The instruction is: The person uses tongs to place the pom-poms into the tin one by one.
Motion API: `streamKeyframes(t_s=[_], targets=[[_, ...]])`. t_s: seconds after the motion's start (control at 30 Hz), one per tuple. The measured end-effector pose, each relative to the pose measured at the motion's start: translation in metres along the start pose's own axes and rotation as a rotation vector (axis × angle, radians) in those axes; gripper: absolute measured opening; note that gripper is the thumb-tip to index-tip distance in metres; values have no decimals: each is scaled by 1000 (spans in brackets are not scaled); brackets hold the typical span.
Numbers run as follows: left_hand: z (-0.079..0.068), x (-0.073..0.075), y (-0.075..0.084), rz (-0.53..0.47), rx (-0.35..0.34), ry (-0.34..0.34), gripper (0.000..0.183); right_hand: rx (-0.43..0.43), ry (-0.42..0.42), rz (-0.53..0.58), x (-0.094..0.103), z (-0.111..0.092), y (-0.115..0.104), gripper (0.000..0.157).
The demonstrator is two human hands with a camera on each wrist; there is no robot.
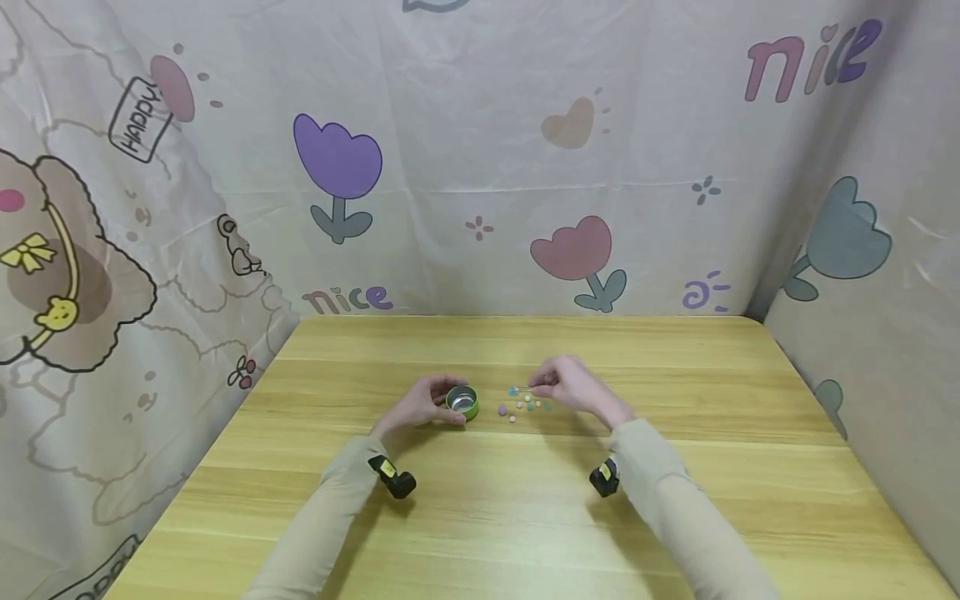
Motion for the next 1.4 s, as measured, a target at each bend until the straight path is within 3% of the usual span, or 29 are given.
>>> streamKeyframes(t_s=[0.5, 0.97, 1.4], targets=[[-2, 0, 3, -9, 3, -6, 65, 86, -36, 19, -27, 26, -16, 9], [-1, 0, 2, -55, -2, -27, 63, 33, -87, 64, -45, 40, -23, 11], [-2, -1, 4, -33, -14, -13, 62, -4, -91, 25, -56, 46, -23, 11]])
Point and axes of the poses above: each hand's wrist, its own z-axis towards the middle knuckle, its own x-axis out of the back of the hand, y = z × x, the point moved 1 cm from there along z, towards the middle knuckle, and after that the axes turned 8 degrees about y, right-handed, at the moved point
